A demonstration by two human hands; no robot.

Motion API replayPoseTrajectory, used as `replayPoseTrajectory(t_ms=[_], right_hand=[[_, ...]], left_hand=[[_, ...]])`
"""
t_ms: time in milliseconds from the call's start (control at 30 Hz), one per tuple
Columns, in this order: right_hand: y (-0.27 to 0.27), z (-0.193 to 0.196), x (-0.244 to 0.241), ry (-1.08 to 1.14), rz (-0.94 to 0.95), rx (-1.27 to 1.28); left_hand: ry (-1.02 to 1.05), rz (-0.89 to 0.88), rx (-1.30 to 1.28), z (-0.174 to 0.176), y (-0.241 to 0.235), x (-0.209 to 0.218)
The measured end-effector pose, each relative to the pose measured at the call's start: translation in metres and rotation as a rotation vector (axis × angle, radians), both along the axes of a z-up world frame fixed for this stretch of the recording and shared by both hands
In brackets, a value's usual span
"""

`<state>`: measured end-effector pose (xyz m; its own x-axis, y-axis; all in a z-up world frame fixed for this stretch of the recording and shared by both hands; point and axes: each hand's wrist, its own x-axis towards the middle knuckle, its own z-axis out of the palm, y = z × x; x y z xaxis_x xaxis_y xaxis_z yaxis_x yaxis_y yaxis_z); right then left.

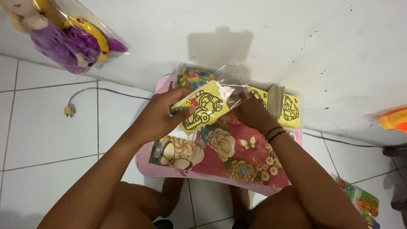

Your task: The person places yellow cards with a vehicle drawing into small clear plastic bags. They seal the bags and place them on the floor. The person repeats this process with multiple cards and bags.

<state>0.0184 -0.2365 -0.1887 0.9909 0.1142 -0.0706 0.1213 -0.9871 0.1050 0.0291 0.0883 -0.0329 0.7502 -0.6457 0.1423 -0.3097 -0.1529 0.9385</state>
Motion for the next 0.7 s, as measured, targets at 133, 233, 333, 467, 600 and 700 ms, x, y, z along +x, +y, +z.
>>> replayPoseTrajectory(t_ms=[133,233,333,467,600,700], right_hand=[[-0.026,-0.045,0.012,-0.020,0.064,0.003],[-0.021,-0.045,0.011,-0.038,0.068,0.033],[-0.023,-0.057,0.009,-0.029,-0.035,0.219],[-0.065,-0.154,0.030,-0.358,0.285,-0.068],[-0.068,-0.150,0.030,-0.436,0.351,-0.109],[-0.065,-0.141,0.025,-0.550,0.450,-0.168]], left_hand=[[0.026,-0.014,0.012,0.000,-0.002,-0.001],[0.028,-0.018,0.021,-0.001,-0.004,-0.002],[0.026,-0.023,0.032,0.002,-0.006,-0.005],[0.049,-0.028,0.048,0.004,-0.008,-0.005],[0.042,-0.033,0.070,0.003,-0.009,0.000],[0.076,-0.029,0.088,0.004,-0.010,0.000]])
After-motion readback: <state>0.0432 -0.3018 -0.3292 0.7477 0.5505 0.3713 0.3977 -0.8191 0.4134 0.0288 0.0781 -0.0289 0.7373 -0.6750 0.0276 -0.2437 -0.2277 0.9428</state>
